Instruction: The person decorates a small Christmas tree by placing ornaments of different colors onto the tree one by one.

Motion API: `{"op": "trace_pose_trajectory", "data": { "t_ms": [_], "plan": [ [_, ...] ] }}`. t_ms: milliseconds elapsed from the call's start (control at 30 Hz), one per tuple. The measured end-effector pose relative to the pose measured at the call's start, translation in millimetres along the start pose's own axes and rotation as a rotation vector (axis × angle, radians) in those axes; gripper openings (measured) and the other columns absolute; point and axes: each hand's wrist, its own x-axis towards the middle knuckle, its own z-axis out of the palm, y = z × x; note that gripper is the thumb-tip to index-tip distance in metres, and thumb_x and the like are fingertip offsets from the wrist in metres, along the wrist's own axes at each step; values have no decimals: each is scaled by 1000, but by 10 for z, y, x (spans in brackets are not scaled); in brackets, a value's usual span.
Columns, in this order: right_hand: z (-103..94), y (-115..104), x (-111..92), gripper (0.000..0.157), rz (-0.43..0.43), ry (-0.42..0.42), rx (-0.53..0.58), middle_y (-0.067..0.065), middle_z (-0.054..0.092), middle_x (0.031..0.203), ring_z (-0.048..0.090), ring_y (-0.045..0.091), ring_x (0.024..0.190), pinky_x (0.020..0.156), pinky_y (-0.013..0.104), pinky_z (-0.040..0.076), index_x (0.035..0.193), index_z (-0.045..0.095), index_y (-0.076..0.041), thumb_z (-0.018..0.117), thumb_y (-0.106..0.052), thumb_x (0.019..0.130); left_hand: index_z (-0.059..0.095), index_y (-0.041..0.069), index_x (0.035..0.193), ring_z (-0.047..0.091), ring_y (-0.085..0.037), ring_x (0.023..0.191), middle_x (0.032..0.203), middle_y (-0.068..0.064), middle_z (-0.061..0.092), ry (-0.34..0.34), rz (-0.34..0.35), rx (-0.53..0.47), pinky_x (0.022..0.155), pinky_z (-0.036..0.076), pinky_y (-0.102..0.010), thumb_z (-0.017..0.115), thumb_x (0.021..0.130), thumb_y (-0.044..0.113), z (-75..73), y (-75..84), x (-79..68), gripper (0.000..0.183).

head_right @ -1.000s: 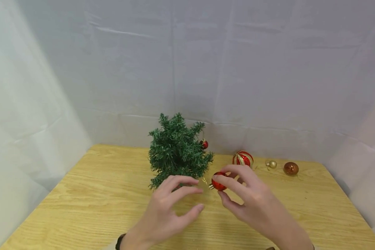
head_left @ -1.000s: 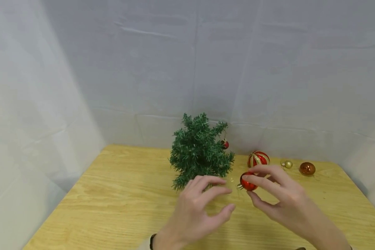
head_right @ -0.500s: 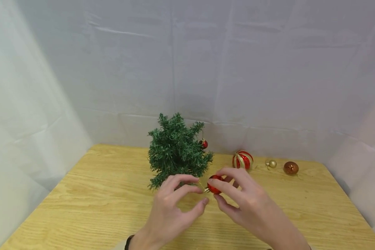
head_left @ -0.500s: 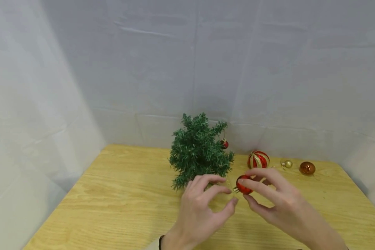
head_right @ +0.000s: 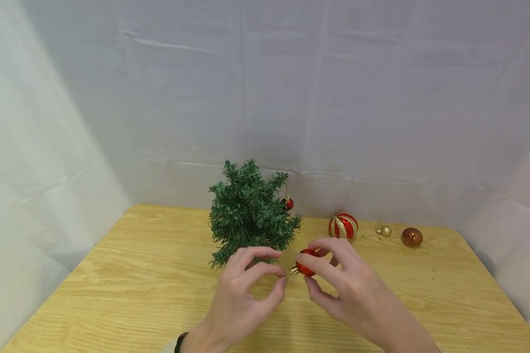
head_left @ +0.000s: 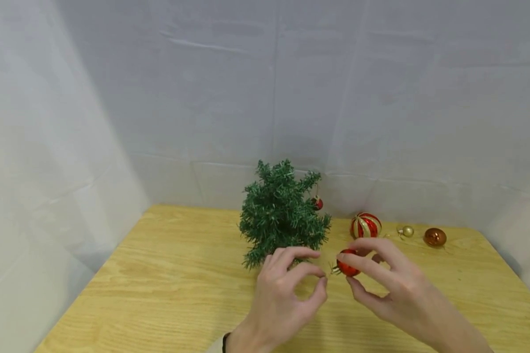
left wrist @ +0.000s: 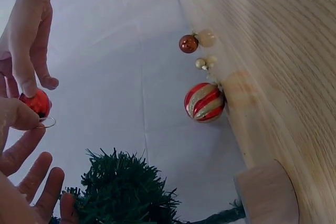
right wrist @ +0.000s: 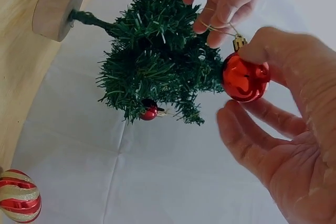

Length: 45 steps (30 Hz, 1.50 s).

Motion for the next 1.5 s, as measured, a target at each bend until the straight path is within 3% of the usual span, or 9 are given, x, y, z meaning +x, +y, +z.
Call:
{"op": "trace_pose_trajectory", "data": {
  "t_ms": [167,300,567,800,1067,1233,1500],
  "plan": [
    [6,-9,-39,32,67,-45,34,2,58,112,58,6,89,75,9,48,109,73,-17,47,-36,102,74,21,86,65,-12,101,113,6,71,23,17,-11,84,50,-28,80,80,12,-31,-32,7,13],
    [34,-9,-65,30,69,-64,45,0,61,116,59,4,92,76,7,48,104,69,-16,44,-32,102,74,20,86,65,-13,101,112,5,71,30,47,-3,84,50,-27,80,79,12,-49,-51,12,13],
    [86,0,-73,27,63,-130,137,-15,59,98,47,-8,75,66,4,41,106,63,-18,38,-28,106,71,19,84,65,-12,99,112,3,72,75,159,46,81,47,-24,78,75,11,-58,-90,49,14],
    [126,12,-87,23,48,-153,126,-17,63,92,48,-9,72,65,3,40,110,65,-20,47,-34,108,70,19,85,65,-13,99,111,1,72,68,216,59,82,48,-24,78,74,11,-75,-111,65,16],
    [153,-7,-70,26,50,-155,94,-20,61,87,47,-12,69,63,2,40,104,66,-23,45,-37,108,69,19,85,65,-14,99,113,2,71,40,216,43,81,47,-23,77,74,11,-90,-121,67,16],
    [173,-2,-74,24,27,-126,106,-17,66,89,50,-11,69,64,3,43,104,66,-19,45,-31,109,69,20,85,65,-14,100,115,2,70,26,205,38,81,46,-23,78,74,12,-96,-121,68,16],
    [182,-30,-34,23,29,-84,121,-14,62,85,46,-9,66,60,2,40,103,63,-14,45,-27,109,69,21,86,65,-12,100,113,5,71,-12,151,8,81,46,-24,79,76,12,-124,-102,100,16]
  ]
}}
